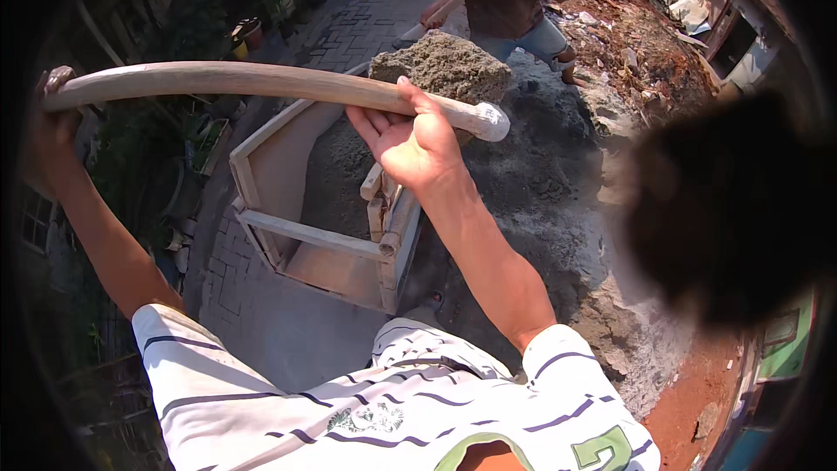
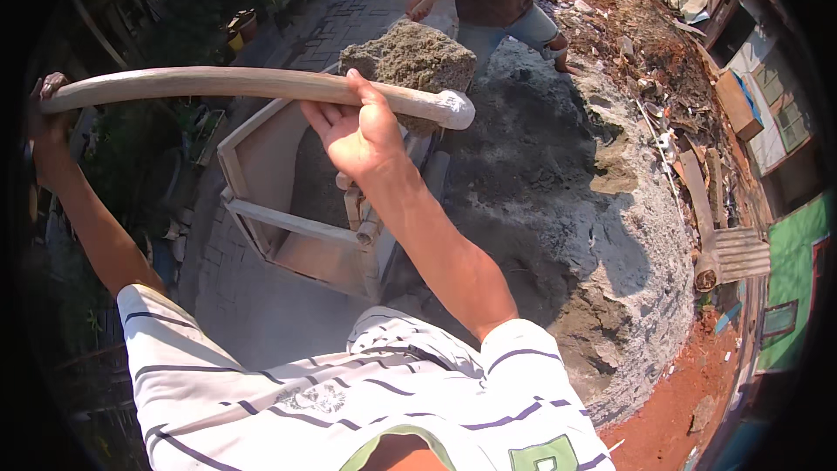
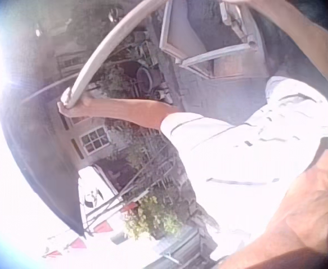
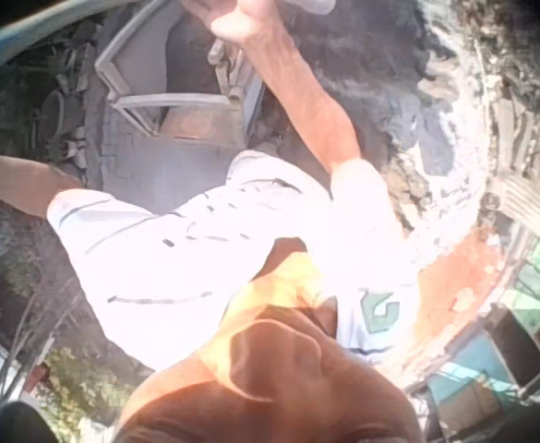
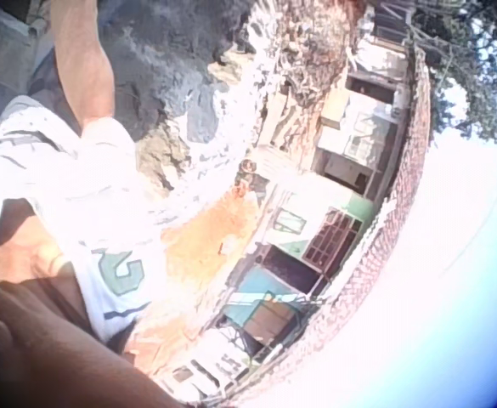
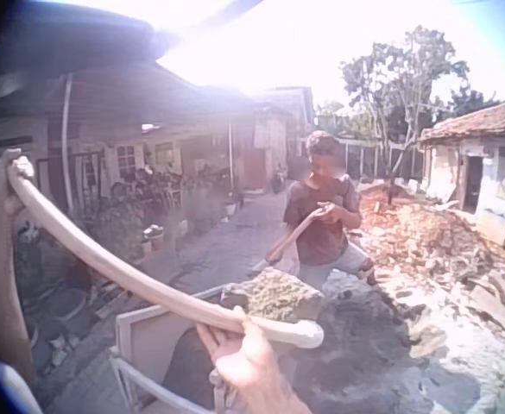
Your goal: The person shovels a mixture of sand and cement into a wooden cart using a long-handled hoe while working alongside another person in an outdoor workspace.
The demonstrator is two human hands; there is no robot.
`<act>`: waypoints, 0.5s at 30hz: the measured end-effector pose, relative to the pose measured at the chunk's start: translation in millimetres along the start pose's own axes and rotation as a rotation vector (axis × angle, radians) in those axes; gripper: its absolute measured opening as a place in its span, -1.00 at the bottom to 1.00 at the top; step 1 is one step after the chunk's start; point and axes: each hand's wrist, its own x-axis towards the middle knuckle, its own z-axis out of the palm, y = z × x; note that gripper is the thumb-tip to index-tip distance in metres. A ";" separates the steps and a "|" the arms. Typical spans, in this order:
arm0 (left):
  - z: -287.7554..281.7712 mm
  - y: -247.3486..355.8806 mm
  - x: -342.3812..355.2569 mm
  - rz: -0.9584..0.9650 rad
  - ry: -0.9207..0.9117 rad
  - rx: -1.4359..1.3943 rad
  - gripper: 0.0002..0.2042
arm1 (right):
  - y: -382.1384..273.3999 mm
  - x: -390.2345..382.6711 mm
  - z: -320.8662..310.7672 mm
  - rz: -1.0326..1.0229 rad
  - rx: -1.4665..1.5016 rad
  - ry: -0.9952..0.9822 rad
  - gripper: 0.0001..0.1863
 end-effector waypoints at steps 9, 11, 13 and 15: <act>-104.8 -248.0 -183.9 0.322 0.444 -0.354 -0.82 | -24.6 39.8 -46.0 -0.023 -0.499 0.044 -0.78; -82.1 -259.7 -199.5 0.330 0.377 -0.395 -0.85 | -30.6 9.6 -69.4 -0.035 -0.454 0.071 -0.84; -52.0 -275.0 -191.4 0.227 0.352 -0.429 -0.87 | -43.8 -26.3 -94.8 -0.078 -0.375 0.148 -0.88; -18.9 -298.3 -164.4 0.122 0.281 -0.395 -0.88 | -63.8 -62.9 -127.6 -0.179 -0.262 0.248 -0.87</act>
